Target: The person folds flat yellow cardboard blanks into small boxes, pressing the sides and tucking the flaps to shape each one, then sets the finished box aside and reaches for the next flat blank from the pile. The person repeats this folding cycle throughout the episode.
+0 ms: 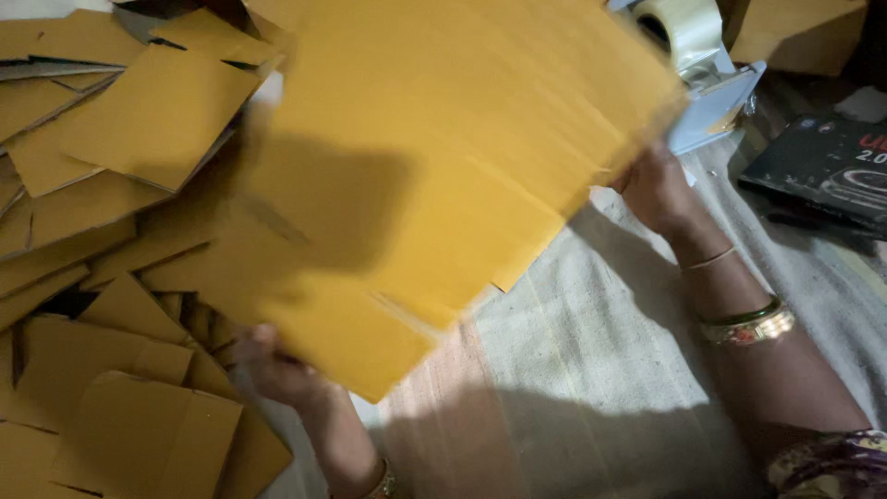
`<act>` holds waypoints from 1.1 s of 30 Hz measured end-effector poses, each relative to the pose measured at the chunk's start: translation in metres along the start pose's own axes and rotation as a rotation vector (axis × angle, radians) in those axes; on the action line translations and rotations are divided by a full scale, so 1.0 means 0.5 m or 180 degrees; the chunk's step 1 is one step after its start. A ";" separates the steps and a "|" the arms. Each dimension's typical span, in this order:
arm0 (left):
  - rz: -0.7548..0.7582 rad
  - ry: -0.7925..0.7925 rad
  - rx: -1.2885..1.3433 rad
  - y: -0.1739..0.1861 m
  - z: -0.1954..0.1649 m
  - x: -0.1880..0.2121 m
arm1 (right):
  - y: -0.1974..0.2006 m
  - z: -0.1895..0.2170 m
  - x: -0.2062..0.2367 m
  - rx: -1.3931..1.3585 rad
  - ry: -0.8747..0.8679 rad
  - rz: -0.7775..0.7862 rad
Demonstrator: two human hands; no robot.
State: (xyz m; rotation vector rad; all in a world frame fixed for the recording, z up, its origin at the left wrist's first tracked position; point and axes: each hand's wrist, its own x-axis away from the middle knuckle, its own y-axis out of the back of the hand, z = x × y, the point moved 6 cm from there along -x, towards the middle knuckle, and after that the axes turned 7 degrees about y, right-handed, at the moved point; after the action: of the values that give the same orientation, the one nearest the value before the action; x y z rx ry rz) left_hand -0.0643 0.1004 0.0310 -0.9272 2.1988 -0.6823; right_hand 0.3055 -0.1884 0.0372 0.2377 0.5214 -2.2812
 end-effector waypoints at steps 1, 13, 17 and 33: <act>-0.0017 -0.0119 -0.0332 -0.008 0.014 0.003 | -0.003 0.011 0.002 -0.0097 -0.0063 0.0106; 0.0564 -0.0244 -0.2120 -0.143 0.121 0.029 | -0.061 0.116 0.010 0.0838 0.0469 0.0254; 0.1280 -0.0077 -0.2472 -0.230 0.162 0.058 | -0.081 0.129 0.032 0.0515 0.0855 0.0309; 0.0609 -0.0783 -0.3207 -0.253 0.169 0.058 | -0.029 0.115 0.048 0.0800 0.1415 -0.0341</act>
State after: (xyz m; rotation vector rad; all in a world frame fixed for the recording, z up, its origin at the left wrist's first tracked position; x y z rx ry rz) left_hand 0.0348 -0.0169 0.0492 -1.1409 2.3183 0.6849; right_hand 0.2781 -0.2201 0.0856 0.8739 0.4748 -2.4021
